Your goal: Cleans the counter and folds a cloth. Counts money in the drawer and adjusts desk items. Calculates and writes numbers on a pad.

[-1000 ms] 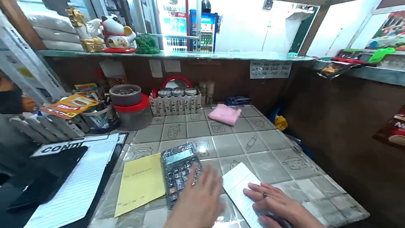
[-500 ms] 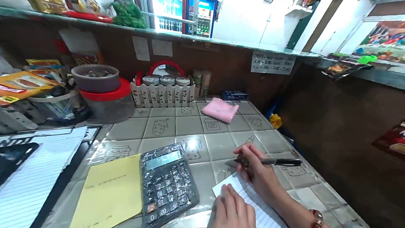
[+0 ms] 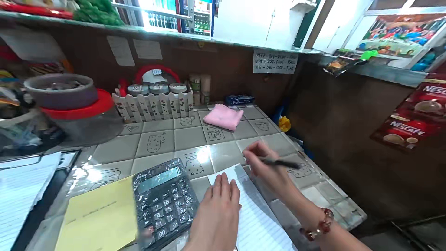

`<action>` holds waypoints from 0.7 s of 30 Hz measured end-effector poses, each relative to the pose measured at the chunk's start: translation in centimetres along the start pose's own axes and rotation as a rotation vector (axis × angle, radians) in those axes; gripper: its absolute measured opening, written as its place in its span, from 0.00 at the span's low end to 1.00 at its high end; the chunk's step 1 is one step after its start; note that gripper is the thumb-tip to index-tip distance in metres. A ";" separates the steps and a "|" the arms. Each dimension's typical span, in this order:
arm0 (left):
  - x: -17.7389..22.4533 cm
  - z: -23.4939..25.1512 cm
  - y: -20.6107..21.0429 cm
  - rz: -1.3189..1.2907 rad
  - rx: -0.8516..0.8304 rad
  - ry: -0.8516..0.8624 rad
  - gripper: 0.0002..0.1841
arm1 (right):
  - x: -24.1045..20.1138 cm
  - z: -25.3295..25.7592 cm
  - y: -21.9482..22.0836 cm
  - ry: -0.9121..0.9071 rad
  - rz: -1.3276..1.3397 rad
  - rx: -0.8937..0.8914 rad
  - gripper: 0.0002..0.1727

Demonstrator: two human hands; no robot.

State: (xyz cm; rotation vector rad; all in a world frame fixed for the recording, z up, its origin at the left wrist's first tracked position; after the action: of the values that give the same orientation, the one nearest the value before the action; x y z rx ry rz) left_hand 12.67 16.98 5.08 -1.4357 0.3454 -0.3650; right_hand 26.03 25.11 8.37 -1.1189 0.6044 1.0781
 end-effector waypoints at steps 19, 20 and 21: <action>6.6 -6.4 -6.1 -1.697 0.402 0.192 0.09 | -9.0 -1.9 2.7 -0.220 -0.548 -0.256 0.15; 6.2 -6.6 -6.1 -1.960 0.343 0.168 0.12 | -8.8 -2.6 3.6 -0.161 -0.458 -0.410 0.14; 5.7 -6.9 -6.1 -2.182 0.284 0.149 0.17 | -8.9 -3.6 4.5 -0.114 -0.340 -0.577 0.16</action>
State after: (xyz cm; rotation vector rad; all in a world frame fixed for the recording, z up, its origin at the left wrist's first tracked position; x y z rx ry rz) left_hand 14.49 7.75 10.41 -0.9229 -1.3073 -2.1052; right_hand 18.76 18.65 12.67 -1.5764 -0.0063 1.0318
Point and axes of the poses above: each hand's wrist, its own z-axis towards the middle knuckle, its own y-axis out of the palm, x = y × z, the point moved 7 cm from there along z, towards the middle knuckle, and after that the axes turned 1 degree about z, right-handed, at the moved point
